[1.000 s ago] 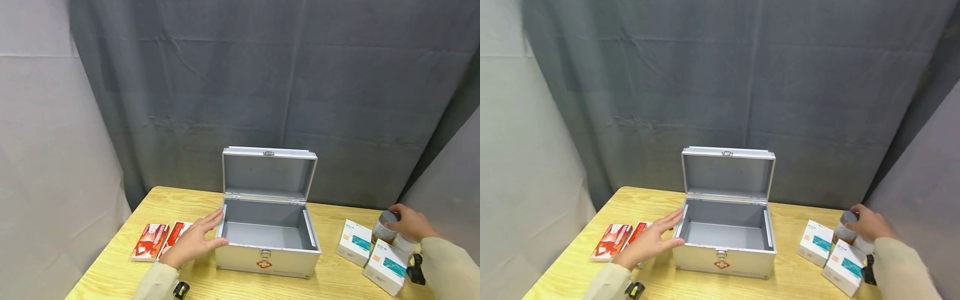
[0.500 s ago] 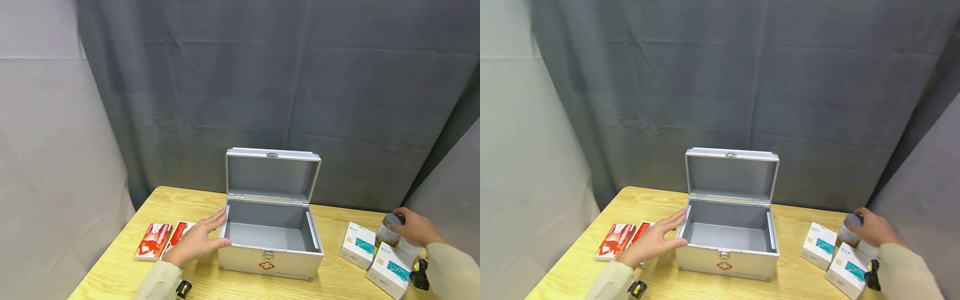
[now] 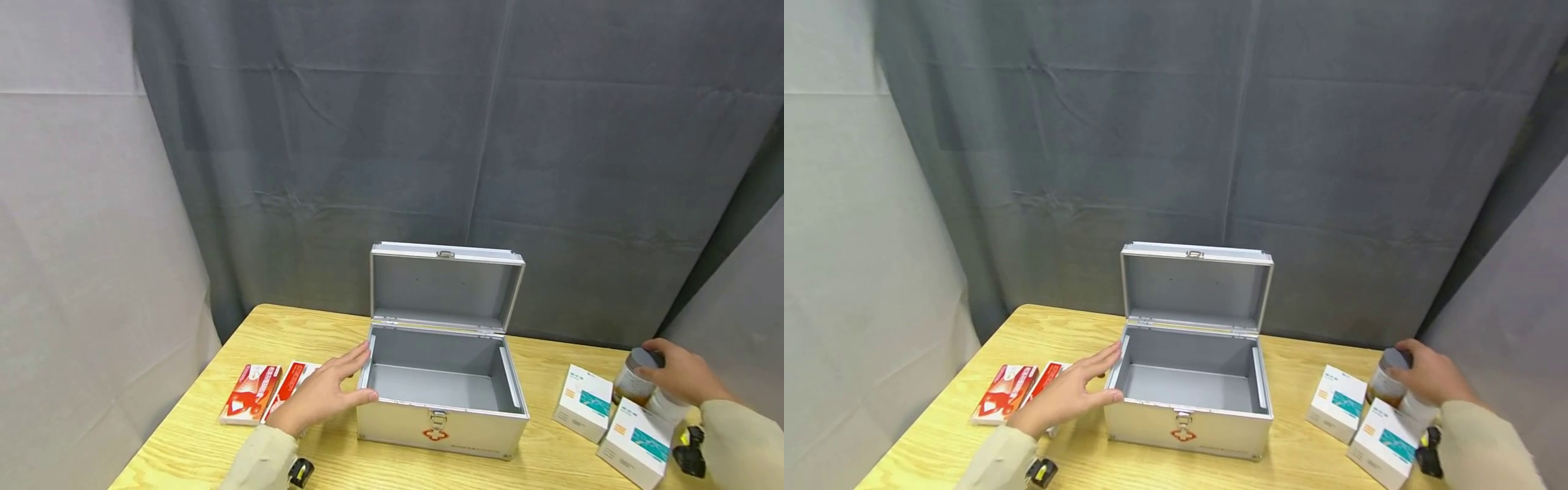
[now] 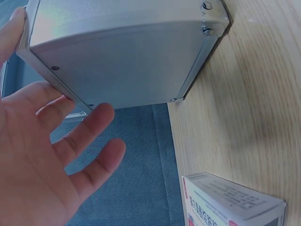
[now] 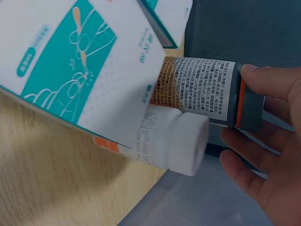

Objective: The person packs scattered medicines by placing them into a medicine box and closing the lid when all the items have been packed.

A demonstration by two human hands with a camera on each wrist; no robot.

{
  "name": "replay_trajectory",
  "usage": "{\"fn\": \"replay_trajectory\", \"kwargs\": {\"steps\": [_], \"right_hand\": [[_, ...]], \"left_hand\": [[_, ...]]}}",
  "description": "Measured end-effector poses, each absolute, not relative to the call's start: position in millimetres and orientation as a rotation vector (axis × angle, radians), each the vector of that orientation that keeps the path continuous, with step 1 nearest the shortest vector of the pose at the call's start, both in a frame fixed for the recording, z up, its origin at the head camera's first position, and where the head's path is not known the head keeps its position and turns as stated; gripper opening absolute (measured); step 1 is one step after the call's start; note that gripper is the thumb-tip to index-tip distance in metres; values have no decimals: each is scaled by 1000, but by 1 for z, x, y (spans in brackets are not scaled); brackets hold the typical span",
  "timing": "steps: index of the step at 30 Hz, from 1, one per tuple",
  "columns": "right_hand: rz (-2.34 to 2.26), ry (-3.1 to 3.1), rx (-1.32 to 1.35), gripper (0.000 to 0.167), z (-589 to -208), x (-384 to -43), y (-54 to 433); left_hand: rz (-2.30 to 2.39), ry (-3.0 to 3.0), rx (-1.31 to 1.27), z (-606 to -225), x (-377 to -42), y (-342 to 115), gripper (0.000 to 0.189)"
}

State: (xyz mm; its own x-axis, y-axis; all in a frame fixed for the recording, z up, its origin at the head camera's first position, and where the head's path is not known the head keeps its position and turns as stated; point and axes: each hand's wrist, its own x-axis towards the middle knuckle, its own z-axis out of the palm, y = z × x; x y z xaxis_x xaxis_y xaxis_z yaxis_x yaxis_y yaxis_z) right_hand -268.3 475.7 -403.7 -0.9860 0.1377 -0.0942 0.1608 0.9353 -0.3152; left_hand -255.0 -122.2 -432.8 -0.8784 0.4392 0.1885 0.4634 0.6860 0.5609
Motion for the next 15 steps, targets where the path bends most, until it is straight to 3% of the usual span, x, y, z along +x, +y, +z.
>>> {"fn": "replay_trajectory", "kwargs": {"steps": [15], "right_hand": [[-467,3110,176,78,-388,-265,473]], "left_hand": [[-978,-2858,-770,-430,-253,-122,80]]}}
